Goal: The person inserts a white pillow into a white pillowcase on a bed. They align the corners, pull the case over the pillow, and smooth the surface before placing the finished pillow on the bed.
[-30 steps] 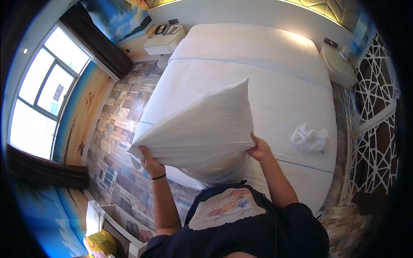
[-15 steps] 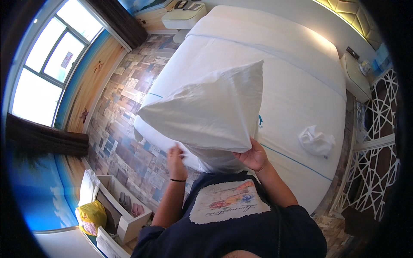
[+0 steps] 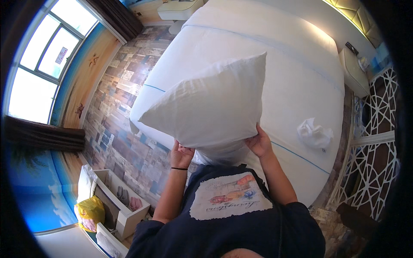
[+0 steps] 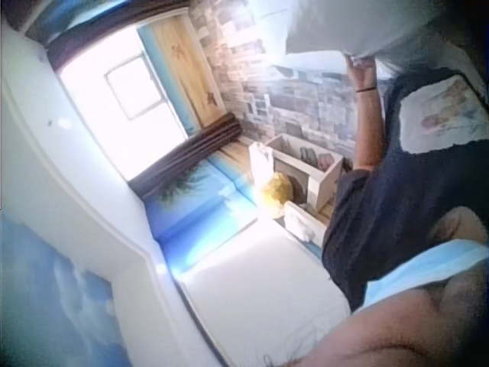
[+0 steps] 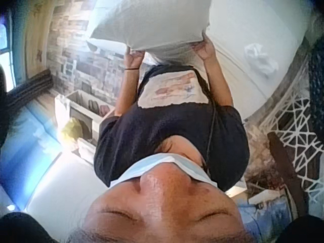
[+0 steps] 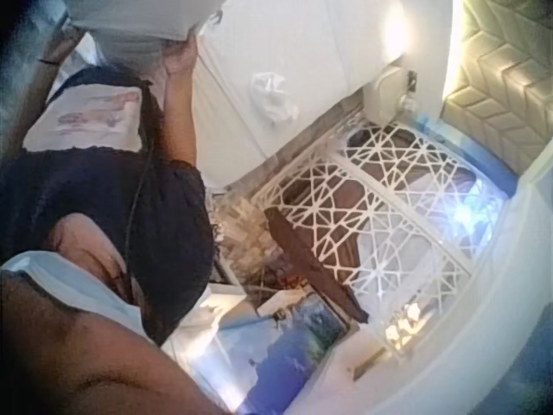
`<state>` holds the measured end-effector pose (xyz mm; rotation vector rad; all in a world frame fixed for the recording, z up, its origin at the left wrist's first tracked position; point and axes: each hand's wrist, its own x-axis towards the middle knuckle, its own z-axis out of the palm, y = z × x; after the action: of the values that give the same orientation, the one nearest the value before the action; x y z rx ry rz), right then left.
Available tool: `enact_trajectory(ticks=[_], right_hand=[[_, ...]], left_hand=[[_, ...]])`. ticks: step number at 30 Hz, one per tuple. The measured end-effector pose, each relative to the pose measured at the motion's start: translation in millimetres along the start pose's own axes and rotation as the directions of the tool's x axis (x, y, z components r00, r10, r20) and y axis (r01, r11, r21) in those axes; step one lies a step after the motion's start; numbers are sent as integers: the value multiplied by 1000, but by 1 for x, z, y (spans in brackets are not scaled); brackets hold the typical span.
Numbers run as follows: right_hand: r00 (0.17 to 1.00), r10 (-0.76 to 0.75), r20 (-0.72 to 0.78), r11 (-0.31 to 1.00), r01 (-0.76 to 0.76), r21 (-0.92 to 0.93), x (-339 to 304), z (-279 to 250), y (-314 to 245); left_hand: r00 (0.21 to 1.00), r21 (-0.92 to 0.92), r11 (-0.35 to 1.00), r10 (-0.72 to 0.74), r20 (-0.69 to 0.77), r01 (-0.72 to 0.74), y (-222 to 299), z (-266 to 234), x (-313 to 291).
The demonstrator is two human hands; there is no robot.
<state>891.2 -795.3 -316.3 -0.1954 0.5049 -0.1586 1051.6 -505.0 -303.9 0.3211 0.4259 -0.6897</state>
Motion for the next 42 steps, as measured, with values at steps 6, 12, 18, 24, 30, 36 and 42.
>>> enact_trajectory(ticks=[6, 12, 18, 24, 30, 36, 42], right_hand=[[992, -28, 119, 737, 101, -668, -5, -21, 3], [743, -7, 669, -703, 472, -532, -15, 41, 52], [777, 38, 628, -832, 372, -410, 26, 53, 71], [879, 420, 225, -719, 474, -509, 29, 81, 57], [800, 438, 411, -572, 600, -559, -29, 149, 29], [769, 475, 429, -483, 635, -603, -32, 146, 37], [757, 459, 465, -423, 647, -635, -32, 135, 22]], left_hand=[[995, 51, 997, -57, 78, 53, -3, 3, -8], [1000, 198, 980, -1, -3, 1, -12, 5, -6], [959, 496, 847, 268, -90, -190, -7, 6, 1], [829, 916, 114, 480, 288, -384, -27, 42, -15], [542, 318, -898, 111, 833, -305, -39, 106, -52], [646, 379, -574, -381, 661, -726, -43, 95, -31], [920, 321, -866, -386, 61, -385, -59, 119, -33]])
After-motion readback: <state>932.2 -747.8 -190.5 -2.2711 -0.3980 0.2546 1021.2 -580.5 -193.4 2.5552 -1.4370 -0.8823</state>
